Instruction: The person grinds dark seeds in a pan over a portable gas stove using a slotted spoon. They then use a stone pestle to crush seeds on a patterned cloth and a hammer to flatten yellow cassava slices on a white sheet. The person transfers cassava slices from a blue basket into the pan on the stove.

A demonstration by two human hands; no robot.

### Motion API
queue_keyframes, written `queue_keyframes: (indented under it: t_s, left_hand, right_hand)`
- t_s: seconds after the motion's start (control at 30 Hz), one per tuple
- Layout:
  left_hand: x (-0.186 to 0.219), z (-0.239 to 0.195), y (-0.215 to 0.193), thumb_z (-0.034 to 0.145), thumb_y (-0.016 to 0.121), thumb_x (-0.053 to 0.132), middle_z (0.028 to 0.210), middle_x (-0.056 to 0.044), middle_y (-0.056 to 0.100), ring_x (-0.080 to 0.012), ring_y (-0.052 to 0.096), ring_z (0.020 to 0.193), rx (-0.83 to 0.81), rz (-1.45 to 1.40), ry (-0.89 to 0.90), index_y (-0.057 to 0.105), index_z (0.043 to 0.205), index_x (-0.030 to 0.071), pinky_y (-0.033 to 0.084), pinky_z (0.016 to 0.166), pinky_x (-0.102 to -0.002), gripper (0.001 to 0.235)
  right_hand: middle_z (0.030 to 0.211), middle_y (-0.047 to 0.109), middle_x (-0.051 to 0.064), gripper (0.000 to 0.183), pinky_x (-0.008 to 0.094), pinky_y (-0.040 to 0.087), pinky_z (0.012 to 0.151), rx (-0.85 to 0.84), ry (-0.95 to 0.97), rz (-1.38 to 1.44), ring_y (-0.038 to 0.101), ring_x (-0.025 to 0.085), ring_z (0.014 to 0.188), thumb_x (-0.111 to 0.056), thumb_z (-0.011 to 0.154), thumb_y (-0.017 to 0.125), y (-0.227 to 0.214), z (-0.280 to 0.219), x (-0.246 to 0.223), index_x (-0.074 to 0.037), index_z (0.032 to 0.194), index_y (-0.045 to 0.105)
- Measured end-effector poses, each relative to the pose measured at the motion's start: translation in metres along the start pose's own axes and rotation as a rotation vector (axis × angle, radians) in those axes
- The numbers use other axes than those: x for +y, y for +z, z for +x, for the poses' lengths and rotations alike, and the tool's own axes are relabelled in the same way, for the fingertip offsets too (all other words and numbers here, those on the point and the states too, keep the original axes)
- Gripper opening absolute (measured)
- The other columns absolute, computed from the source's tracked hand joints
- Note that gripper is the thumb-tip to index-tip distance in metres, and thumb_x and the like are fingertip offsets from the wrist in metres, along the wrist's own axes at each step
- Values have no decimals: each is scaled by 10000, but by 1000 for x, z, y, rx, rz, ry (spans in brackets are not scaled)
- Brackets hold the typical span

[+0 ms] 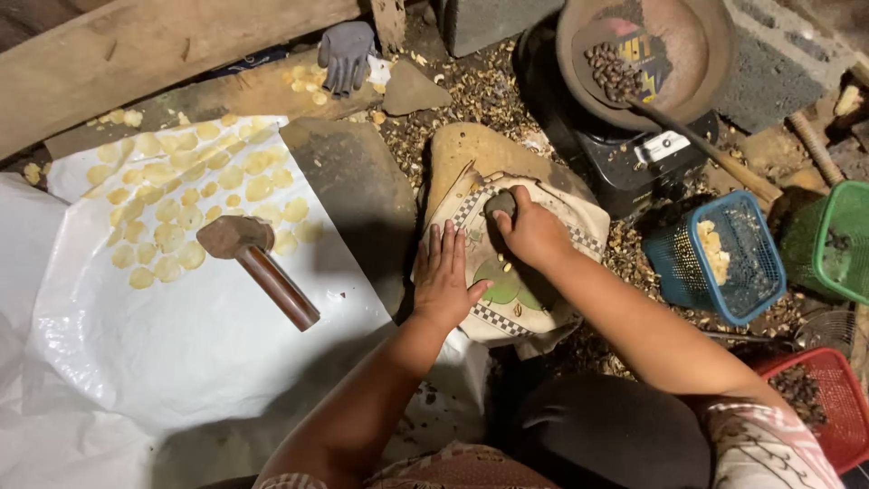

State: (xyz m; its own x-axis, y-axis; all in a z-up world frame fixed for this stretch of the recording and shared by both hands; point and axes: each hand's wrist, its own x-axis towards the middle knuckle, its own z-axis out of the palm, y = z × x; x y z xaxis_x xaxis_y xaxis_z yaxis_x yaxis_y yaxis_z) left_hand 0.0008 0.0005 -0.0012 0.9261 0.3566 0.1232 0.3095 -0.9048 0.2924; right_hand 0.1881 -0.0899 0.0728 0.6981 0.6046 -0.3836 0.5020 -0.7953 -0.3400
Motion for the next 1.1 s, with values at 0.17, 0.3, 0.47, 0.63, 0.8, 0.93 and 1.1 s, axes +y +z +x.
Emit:
queue_keyframes:
  t_s: [0.17, 0.3, 0.47, 0.63, 0.8, 0.93, 1.1]
  left_hand:
    - [-1, -2, 6, 812, 675, 662, 1675, -243, 253, -444, 247, 1542, 38, 7, 8, 290, 1595, 20, 254, 1208, -617, 1083]
    - [-2, -5, 7, 785, 723, 640, 1671, -244, 262, -457, 262, 1531, 56, -37, 20, 324, 1577, 9, 270, 1188, -630, 1089]
    - [-3, -1, 8, 808, 687, 662, 1662, -233, 287, -444, 287, 1525, 44, 35, 24, 320, 1579, 21, 277, 1189, -598, 1068]
    - [-4, 3, 0, 866, 629, 675, 1687, -234, 210, -447, 201, 1552, -67, 7, 0, 266, 1603, 19, 229, 1213, -587, 1051]
    - [-3, -1, 2, 833, 680, 660, 1666, -241, 271, -456, 256, 1534, 38, 5, 28, 311, 1593, 16, 256, 1204, -590, 1062]
    - [0, -2, 2, 831, 685, 658, 1645, -252, 311, -464, 305, 1511, 116, 17, 50, 343, 1573, 19, 283, 1192, -597, 1037]
    - [-2, 1, -2, 778, 710, 669, 1611, -251, 385, -463, 373, 1478, 210, 27, 74, 399, 1549, 28, 309, 1175, -605, 1050]
  right_hand:
    - [1157, 658, 208, 450, 570, 584, 830, 61, -230, -262, 731, 458, 956, -455, 1024, 465, -25, -24, -45, -207, 1396, 430]
    - [1105, 589, 108, 492, 487, 593, 764, 229, -418, -498, 758, 353, 816, -365, 985, 484, 18, -23, -26, -246, 1448, 372]
    - [1156, 606, 201, 546, 562, 590, 795, 115, -408, -213, 738, 473, 893, -392, 993, 539, -16, -20, -21, -189, 1478, 394]
    - [1222, 628, 204, 512, 567, 523, 930, 177, -145, -83, 685, 452, 1084, -446, 1035, 520, -29, -1, 21, -262, 1495, 388]
    - [1512, 475, 121, 475, 702, 244, 1116, 255, -183, -422, 374, 399, 1458, -494, 982, 600, -17, -6, 28, -303, 1414, 549]
    - [1008, 639, 15, 98, 367, 543, 816, 436, -655, -189, 666, 237, 989, -288, 973, 595, 46, 31, 36, -207, 942, 641]
    - [939, 616, 37, 147, 353, 561, 747, 356, -540, -340, 682, 245, 909, -292, 996, 509, 56, 32, 20, -180, 961, 598]
